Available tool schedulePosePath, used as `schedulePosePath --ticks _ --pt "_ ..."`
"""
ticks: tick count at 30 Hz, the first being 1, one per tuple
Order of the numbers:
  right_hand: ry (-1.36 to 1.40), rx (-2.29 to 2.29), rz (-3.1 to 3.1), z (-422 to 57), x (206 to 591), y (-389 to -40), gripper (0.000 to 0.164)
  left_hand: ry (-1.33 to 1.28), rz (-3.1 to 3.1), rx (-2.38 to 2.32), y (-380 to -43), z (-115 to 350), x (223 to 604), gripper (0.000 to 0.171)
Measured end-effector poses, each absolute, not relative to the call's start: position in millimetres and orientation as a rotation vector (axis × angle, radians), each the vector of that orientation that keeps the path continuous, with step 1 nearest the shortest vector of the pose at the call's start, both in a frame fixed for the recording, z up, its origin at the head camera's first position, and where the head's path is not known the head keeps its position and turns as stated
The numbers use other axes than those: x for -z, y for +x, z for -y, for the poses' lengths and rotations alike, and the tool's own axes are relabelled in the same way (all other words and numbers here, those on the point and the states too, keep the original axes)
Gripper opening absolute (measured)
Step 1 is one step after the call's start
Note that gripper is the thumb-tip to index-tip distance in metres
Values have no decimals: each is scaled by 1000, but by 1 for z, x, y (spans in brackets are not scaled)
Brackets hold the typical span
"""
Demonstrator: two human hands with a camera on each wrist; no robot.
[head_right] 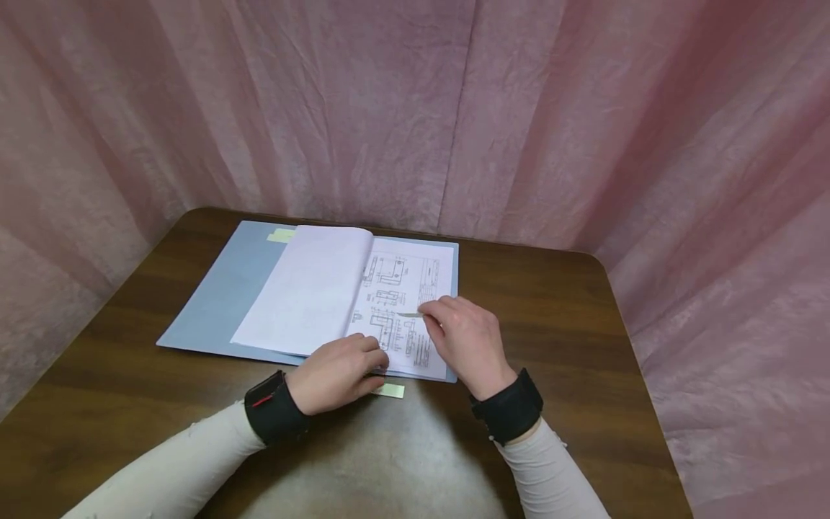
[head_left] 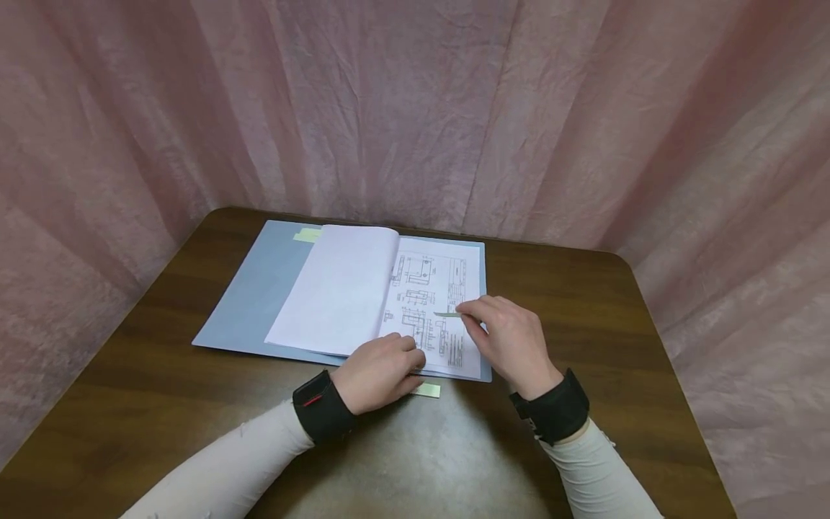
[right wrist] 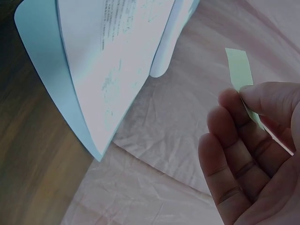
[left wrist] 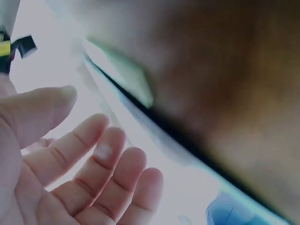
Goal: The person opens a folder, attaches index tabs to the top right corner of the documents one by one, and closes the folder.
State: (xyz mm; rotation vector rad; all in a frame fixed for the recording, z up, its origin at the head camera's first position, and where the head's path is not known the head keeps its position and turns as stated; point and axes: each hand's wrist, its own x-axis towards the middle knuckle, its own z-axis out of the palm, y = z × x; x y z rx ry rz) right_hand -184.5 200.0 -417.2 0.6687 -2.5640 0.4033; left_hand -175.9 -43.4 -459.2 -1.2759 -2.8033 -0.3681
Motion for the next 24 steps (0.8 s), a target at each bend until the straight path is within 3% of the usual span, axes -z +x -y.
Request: schedulePosePath --ticks 7,15,24 --pt "660 -401 2573 -202 424 -188 15 -1131 2812 238 -197 44 457 35" --pt "655 -346 2604 -210 432 -196 8 -1114 2859 161 -207 45 465 38" --pt "645 -271 2682 -229 437 -209 13 -1144 2889 196 -214 47 468 40"
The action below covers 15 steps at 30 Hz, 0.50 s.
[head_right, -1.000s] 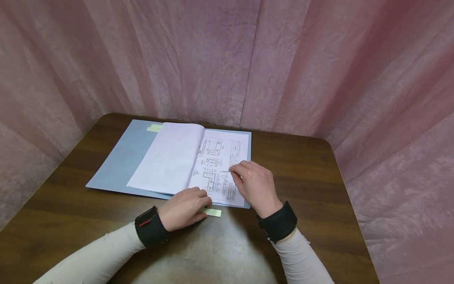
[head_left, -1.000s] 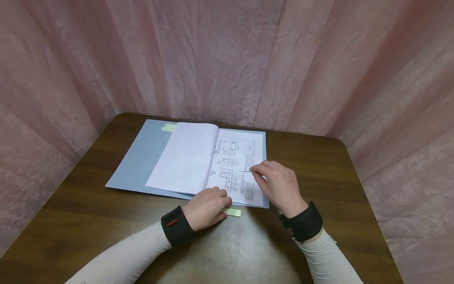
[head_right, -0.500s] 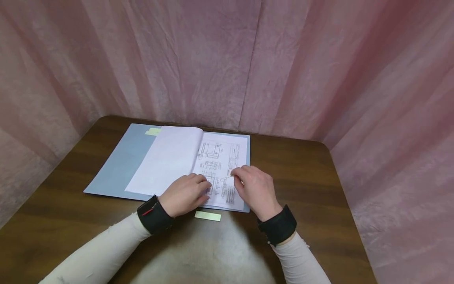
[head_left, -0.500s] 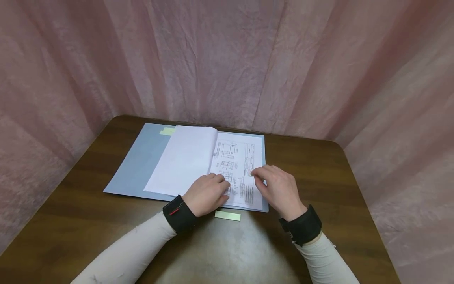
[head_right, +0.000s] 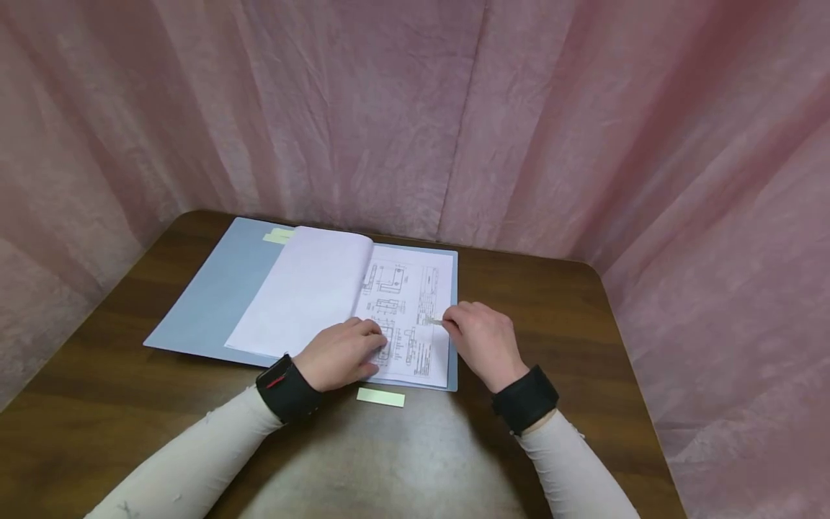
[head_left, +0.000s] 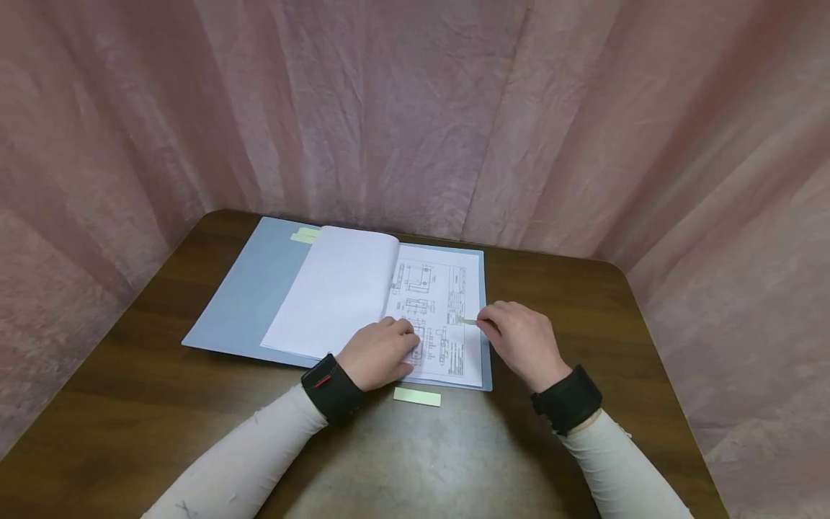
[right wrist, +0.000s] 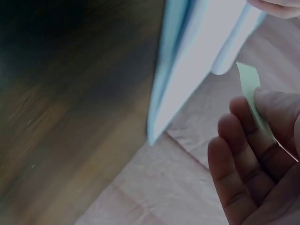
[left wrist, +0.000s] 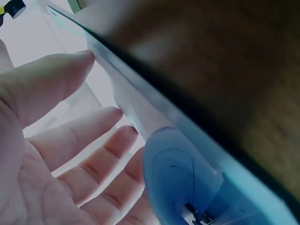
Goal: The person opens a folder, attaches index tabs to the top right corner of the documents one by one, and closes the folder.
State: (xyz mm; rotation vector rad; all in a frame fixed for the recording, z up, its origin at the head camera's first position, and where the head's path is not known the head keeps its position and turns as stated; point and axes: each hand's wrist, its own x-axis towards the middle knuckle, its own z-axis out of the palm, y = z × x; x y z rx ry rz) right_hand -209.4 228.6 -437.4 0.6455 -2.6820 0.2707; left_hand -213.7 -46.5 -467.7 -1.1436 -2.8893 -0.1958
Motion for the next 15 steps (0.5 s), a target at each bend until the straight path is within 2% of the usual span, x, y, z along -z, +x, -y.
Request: schedulePosePath --ticks 15 --pt "636 -184 2716 -241 447 -251 12 -1157 2886 157 -213 48 471 42"
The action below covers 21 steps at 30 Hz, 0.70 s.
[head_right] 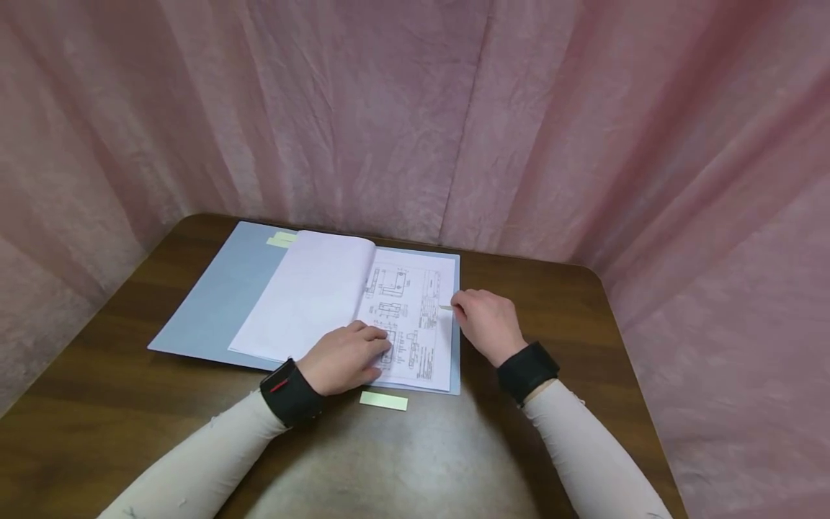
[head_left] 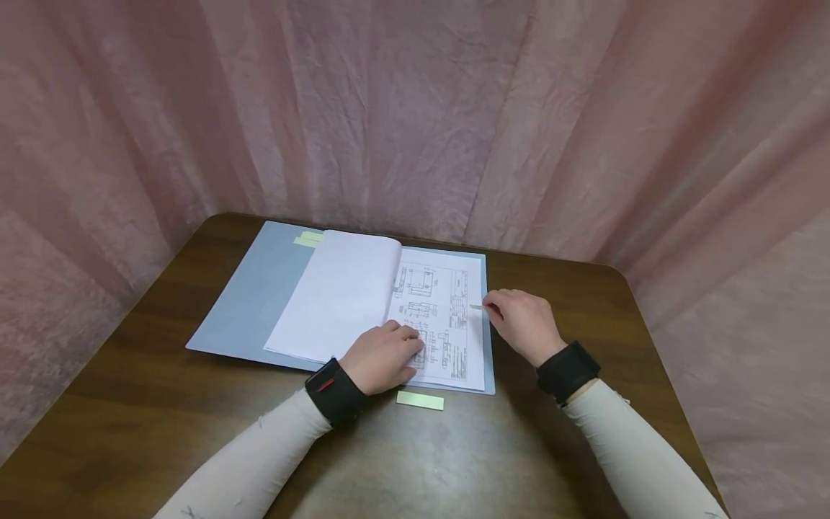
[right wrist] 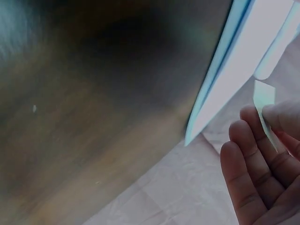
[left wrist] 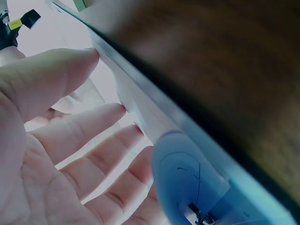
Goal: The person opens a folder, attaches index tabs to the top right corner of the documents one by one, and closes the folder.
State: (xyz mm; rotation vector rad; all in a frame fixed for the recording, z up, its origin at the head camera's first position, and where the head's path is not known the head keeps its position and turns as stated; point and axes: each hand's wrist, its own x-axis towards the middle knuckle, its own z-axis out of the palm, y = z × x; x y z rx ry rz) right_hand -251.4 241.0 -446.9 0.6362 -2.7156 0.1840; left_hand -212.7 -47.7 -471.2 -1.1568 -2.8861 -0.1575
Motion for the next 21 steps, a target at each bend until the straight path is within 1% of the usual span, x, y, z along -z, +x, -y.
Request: schedulePosePath --ticks 6,14,21 --pt "610 -129 2710 -246 452 -274 12 -1151 2874 141 -214 47 472 41" --pt "557 -104 2658 -247 458 -305 5 -1174 2867 119 -211 48 473 43" --pt "528 -110 2629 -246 460 -325 5 -1169 2859 114 -209 48 472 42"
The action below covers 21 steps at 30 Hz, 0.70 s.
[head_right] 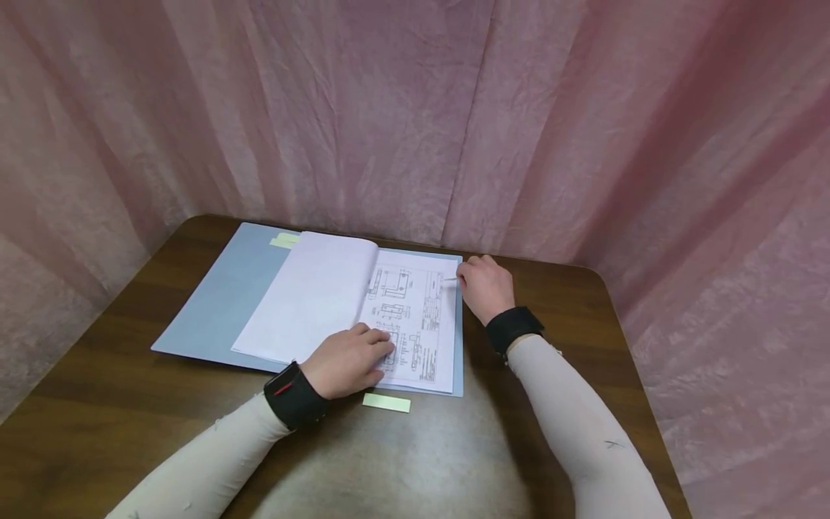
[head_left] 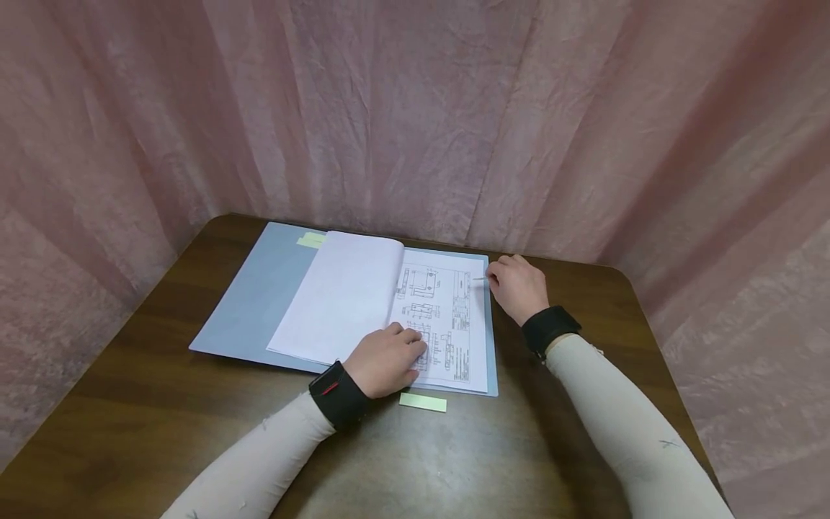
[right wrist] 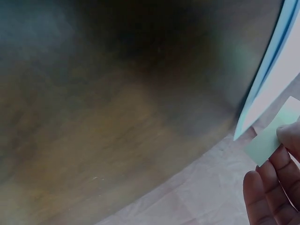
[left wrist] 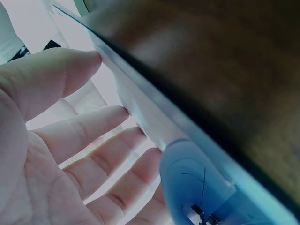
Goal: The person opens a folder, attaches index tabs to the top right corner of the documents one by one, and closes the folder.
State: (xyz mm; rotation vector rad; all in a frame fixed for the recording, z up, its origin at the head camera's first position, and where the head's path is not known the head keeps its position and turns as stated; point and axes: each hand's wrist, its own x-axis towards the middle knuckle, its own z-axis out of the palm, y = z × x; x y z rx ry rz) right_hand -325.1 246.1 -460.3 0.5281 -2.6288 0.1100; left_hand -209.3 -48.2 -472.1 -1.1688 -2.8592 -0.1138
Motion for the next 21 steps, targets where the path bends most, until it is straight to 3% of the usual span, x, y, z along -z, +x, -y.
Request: schedulePosePath --ticks 21 --pt "420 -41 2693 -245 464 -359 8 -1180 2850 109 -211 49 471 41"
